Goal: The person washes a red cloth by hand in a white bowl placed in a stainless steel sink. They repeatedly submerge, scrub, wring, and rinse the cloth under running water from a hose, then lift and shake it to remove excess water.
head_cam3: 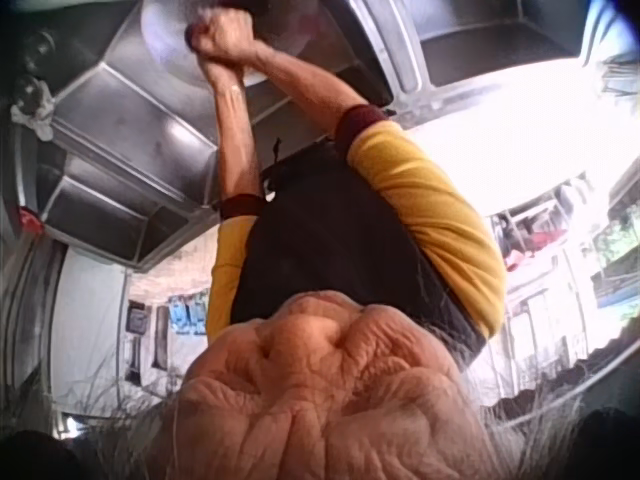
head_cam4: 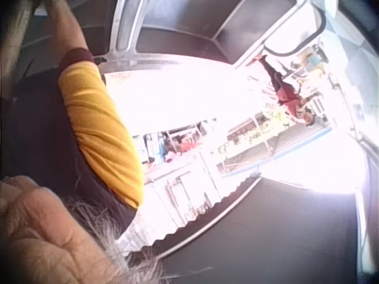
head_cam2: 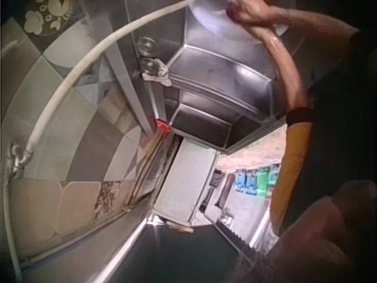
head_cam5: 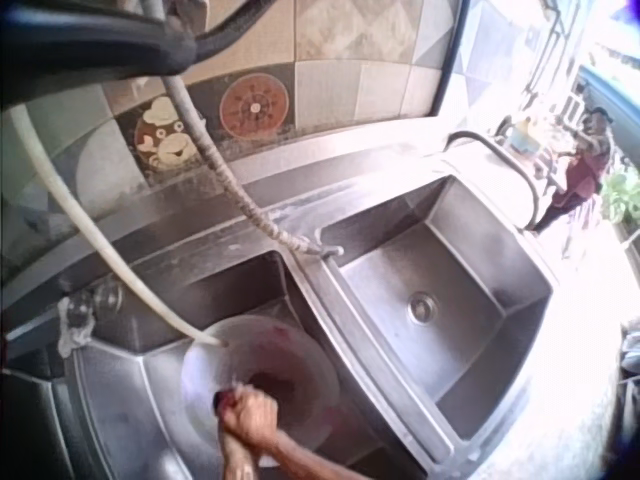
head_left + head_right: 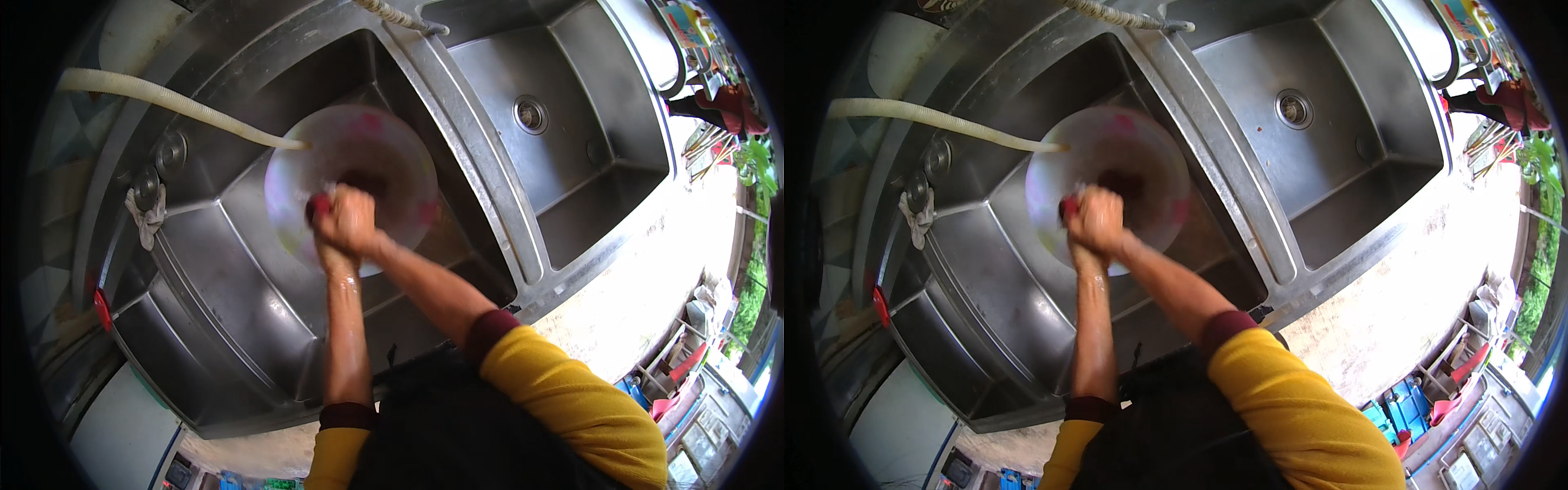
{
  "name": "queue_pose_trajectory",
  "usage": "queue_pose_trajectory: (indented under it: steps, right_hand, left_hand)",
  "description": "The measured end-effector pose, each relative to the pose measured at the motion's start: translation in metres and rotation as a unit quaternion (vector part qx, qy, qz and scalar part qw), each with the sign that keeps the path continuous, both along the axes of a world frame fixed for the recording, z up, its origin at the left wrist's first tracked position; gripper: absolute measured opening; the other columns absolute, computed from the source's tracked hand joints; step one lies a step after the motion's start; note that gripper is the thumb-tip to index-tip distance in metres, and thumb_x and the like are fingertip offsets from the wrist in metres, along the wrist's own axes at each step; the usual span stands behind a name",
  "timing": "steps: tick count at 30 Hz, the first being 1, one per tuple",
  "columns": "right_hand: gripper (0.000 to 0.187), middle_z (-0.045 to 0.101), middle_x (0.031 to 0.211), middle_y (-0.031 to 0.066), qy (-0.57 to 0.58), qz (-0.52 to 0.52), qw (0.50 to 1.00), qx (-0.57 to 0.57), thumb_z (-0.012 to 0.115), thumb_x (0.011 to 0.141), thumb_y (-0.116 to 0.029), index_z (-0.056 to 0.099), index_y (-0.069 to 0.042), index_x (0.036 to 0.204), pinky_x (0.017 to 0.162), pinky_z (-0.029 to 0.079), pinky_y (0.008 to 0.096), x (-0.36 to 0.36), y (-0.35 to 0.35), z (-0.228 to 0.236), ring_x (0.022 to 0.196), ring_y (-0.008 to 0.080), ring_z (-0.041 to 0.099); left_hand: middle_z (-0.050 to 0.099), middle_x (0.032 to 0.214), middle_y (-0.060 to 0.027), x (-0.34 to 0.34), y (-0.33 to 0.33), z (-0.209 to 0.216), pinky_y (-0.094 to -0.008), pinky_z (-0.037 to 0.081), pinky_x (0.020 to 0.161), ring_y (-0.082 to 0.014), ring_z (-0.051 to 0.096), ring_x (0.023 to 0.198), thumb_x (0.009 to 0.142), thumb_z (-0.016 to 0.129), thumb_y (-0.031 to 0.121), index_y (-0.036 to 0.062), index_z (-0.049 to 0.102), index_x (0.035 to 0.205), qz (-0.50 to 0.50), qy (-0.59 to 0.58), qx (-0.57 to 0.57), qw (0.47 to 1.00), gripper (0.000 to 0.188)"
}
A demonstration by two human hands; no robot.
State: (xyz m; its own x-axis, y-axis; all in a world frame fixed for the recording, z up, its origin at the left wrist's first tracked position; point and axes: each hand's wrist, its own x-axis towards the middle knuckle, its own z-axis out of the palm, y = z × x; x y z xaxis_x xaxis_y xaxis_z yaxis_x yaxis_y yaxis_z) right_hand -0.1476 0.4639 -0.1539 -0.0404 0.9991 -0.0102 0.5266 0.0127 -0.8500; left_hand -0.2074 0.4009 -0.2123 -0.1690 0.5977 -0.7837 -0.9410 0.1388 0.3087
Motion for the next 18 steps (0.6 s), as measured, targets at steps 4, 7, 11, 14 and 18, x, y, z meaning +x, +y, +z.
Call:
queue_pose_trajectory:
  steps: [4, 7, 11, 14, 18]
  right_hand:
    - [0.021, 0.065, 0.066, 0.0064, 0.268, 0.135, 0.918, -0.26, 0.069, 0.072, -0.021, 0.068, -0.001, 0.079, 0.06, 0.051, 0.0337, 0.038, 0.054, -0.054, 0.063, 0.0121, 0.06]
    - [0.034, 0.064, 0.079, 0.0041, 0.101, 0.204, 0.938, -0.262, 0.067, 0.081, -0.036, 0.066, -0.003, 0.088, 0.064, 0.05, 0.0321, 0.081, 0.072, -0.076, 0.067, 0.0151, 0.059]
    - [0.043, 0.066, 0.095, 0.0114, 0.205, 0.05, 0.847, -0.487, 0.057, 0.087, -0.04, 0.063, -0.001, 0.105, 0.078, 0.05, 0.0362, 0.077, 0.061, -0.091, 0.086, 0.0223, 0.062]
    - [0.043, 0.066, 0.098, 0.0126, 0.441, 0.032, 0.717, -0.539, 0.054, 0.089, -0.041, 0.063, 0.0, 0.103, 0.081, 0.05, 0.0384, 0.056, 0.036, -0.105, 0.09, 0.0229, 0.062]
    - [0.044, 0.063, 0.106, 0.0161, 0.274, 0.064, 0.875, -0.395, 0.061, 0.082, -0.037, 0.06, -0.002, 0.109, 0.087, 0.047, 0.0406, 0.062, 0.047, -0.119, 0.1, 0.0263, 0.059]
  left_hand:
    - [0.064, 0.1, -0.0089, -0.003, 0.003, 0.038, -0.0391, 0.052, 0.083, -0.0243, 0.063, 0.093, 0.087, 0.057, 0.026, 0.0016, 0.06, 0.106, -0.028, 0.102, -0.066, 0.992, 0.032]
    - [0.064, 0.11, -0.0109, -0.031, 0.004, 0.089, -0.0389, 0.048, 0.09, -0.0243, 0.061, 0.103, 0.088, 0.058, 0.026, -0.0009, 0.058, 0.116, -0.128, 0.059, 0.052, 0.989, 0.039]
    - [0.064, 0.108, -0.0091, -0.034, -0.001, 0.121, -0.0356, 0.047, 0.089, -0.0208, 0.06, 0.101, 0.089, 0.059, 0.026, -0.0003, 0.06, 0.113, -0.195, 0.078, 0.093, 0.973, 0.036]
    - [0.064, 0.106, -0.009, -0.048, 0.006, 0.111, -0.0338, 0.047, 0.088, -0.0197, 0.06, 0.099, 0.089, 0.06, 0.025, 0.0009, 0.06, 0.114, -0.251, 0.194, 0.083, 0.945, 0.035]
    - [0.062, 0.11, -0.0119, -0.095, 0.021, 0.08, -0.0335, 0.045, 0.09, -0.0205, 0.058, 0.101, 0.088, 0.063, 0.024, 0.0001, 0.056, 0.12, -0.383, 0.469, -0.074, 0.793, 0.04]
